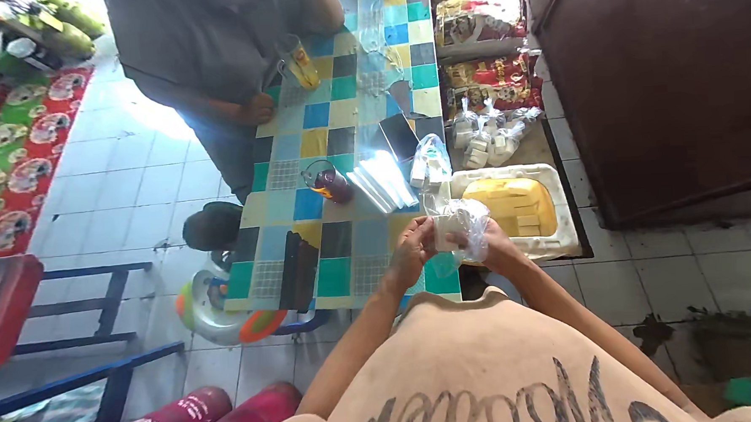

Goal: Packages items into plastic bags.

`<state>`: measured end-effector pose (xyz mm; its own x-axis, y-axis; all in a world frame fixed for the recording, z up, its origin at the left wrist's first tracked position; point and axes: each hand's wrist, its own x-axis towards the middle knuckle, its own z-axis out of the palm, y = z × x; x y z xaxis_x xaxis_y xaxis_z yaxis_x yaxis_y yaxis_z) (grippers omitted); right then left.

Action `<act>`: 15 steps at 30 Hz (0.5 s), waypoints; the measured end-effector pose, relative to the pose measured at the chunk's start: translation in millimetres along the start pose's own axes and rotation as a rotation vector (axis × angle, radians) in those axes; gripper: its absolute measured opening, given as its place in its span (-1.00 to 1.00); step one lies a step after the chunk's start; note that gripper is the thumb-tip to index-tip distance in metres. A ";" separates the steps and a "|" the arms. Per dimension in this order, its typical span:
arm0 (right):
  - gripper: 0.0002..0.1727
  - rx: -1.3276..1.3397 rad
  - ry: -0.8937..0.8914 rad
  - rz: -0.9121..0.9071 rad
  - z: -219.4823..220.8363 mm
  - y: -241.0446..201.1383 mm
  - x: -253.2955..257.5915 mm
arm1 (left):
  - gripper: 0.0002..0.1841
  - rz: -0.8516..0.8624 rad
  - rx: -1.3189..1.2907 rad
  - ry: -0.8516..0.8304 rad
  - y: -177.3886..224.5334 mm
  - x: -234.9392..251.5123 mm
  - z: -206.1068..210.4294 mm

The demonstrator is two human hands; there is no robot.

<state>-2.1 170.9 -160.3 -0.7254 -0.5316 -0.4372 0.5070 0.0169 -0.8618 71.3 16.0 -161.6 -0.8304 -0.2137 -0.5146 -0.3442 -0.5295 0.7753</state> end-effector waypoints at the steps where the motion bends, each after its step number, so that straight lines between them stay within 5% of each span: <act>1: -0.68 -0.026 -0.004 0.004 1.3 -1.7 -0.4 | -0.75 -0.031 -0.060 0.016 -1.0 1.3 2.1; 8: -0.69 -0.472 -0.023 0.000 14.3 -19.6 2.1 | -0.42 -0.048 -0.353 -0.081 -24.4 3.4 7.2; 15: -0.69 -0.795 -0.032 -0.006 33.6 -40.1 -0.2 | -0.35 -0.021 -0.661 -0.161 -41.2 12.0 2.0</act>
<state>-6.7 141.9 -117.0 -0.7072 -0.5575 -0.4348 0.0098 0.6071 -0.7945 74.6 36.9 -198.9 -0.8989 -0.1006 -0.4263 -0.0628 -0.9336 0.3527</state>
